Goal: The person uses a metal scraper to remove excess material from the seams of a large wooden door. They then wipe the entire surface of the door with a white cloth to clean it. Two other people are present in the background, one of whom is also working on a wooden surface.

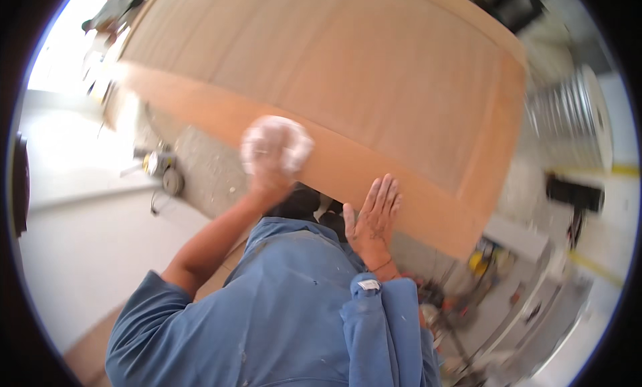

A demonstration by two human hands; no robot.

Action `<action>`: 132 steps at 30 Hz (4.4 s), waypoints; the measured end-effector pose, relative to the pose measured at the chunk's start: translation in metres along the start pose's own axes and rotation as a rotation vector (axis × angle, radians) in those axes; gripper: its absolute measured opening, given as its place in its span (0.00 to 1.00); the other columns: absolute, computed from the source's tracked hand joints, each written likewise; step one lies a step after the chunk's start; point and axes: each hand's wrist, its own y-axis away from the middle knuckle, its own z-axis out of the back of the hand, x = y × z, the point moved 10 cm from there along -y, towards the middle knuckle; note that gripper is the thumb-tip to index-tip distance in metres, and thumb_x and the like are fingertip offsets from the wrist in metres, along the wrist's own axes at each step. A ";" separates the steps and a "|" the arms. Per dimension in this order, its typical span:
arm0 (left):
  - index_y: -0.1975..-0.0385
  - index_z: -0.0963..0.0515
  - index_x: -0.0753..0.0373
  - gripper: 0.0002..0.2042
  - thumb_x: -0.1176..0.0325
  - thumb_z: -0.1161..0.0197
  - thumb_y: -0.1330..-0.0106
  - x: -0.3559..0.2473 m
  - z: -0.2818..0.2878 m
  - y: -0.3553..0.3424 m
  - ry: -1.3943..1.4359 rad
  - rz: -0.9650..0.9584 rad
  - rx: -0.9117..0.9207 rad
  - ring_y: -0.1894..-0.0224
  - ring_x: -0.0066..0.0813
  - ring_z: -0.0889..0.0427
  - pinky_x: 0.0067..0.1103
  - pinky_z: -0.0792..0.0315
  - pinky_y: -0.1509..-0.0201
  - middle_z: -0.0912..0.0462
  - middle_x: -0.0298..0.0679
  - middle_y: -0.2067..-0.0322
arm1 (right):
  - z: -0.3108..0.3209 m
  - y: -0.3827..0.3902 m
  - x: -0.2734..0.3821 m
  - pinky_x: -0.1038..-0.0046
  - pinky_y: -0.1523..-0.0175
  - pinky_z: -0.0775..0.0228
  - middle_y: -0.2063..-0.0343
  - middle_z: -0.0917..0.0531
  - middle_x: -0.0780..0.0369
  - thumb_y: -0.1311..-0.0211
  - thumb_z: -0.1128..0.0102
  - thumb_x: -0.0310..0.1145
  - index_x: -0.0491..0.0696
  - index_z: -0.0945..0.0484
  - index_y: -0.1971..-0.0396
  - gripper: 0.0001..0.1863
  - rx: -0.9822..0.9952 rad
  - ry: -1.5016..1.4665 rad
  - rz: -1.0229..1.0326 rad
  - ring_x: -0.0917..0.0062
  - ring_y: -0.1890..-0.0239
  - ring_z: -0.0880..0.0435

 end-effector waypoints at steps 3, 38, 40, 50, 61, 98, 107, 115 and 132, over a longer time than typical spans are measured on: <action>0.20 0.31 0.62 0.39 0.54 0.31 0.29 -0.042 0.009 -0.010 0.149 -0.214 0.186 0.13 0.52 0.44 0.51 0.56 0.11 0.36 0.43 0.16 | -0.010 -0.039 0.045 0.41 0.12 0.64 0.15 0.48 0.42 0.22 0.44 0.51 0.34 0.47 0.17 0.47 0.095 -0.072 0.209 0.45 0.13 0.52; 0.16 0.36 0.47 0.33 0.45 0.48 0.20 0.769 0.218 -0.159 -0.338 0.729 -0.295 0.12 0.48 0.47 0.51 0.57 0.11 0.38 0.41 0.16 | -0.110 -0.180 0.198 0.36 0.13 0.65 0.15 0.48 0.41 0.23 0.44 0.49 0.35 0.47 0.17 0.46 0.174 0.384 0.302 0.44 0.12 0.53; 0.16 0.38 0.51 0.35 0.45 0.48 0.20 0.761 0.210 -0.173 -0.240 0.729 -0.255 0.12 0.51 0.49 0.52 0.59 0.11 0.39 0.42 0.15 | -0.134 -0.174 0.183 0.36 0.14 0.64 0.15 0.49 0.41 0.24 0.42 0.52 0.37 0.51 0.15 0.50 -0.104 0.586 0.466 0.43 0.12 0.55; 0.15 0.41 0.55 0.47 0.51 0.32 0.35 0.347 0.092 -0.087 0.170 -0.174 0.012 0.10 0.49 0.56 0.52 0.61 0.10 0.46 0.44 0.14 | -0.118 -0.189 0.278 0.36 0.14 0.63 0.15 0.48 0.41 0.23 0.43 0.52 0.37 0.49 0.16 0.49 0.170 0.352 0.250 0.43 0.13 0.53; 0.21 0.27 0.54 0.29 0.54 0.47 0.20 0.905 0.240 -0.173 -0.329 0.499 -0.214 0.13 0.42 0.46 0.42 0.61 0.08 0.34 0.41 0.18 | -0.117 -0.234 0.315 0.36 0.14 0.63 0.16 0.47 0.40 0.22 0.45 0.52 0.37 0.47 0.16 0.47 0.222 0.330 0.301 0.43 0.13 0.52; 0.15 0.41 0.60 0.42 0.51 0.40 0.29 0.374 0.096 -0.080 0.081 0.202 -0.146 0.11 0.55 0.53 0.56 0.62 0.11 0.42 0.51 0.15 | -0.155 -0.300 0.412 0.39 0.13 0.62 0.15 0.47 0.40 0.21 0.52 0.49 0.36 0.46 0.16 0.44 0.245 0.076 0.543 0.41 0.14 0.51; 0.16 0.38 0.55 0.40 0.44 0.40 0.25 0.715 0.197 -0.173 -0.028 0.443 -0.290 0.13 0.57 0.46 0.56 0.58 0.12 0.38 0.48 0.16 | -0.208 -0.318 0.455 0.36 0.13 0.63 0.16 0.45 0.40 0.28 0.44 0.51 0.36 0.43 0.18 0.47 0.202 0.218 0.434 0.41 0.13 0.51; 0.18 0.33 0.57 0.36 0.49 0.43 0.24 1.028 0.296 -0.228 -0.173 0.608 -0.337 0.15 0.57 0.43 0.52 0.57 0.11 0.35 0.49 0.18 | -0.265 -0.390 0.536 0.43 0.11 0.69 0.15 0.55 0.35 0.30 0.41 0.52 0.32 0.50 0.17 0.53 0.815 0.537 0.061 0.42 0.12 0.60; 0.16 0.36 0.53 0.40 0.48 0.38 0.27 1.122 0.291 -0.247 -0.249 0.427 -0.323 0.12 0.52 0.49 0.55 0.57 0.12 0.39 0.42 0.15 | -0.294 -0.436 0.700 0.42 0.12 0.66 0.16 0.50 0.37 0.28 0.44 0.51 0.34 0.45 0.18 0.48 0.361 0.255 0.212 0.42 0.13 0.55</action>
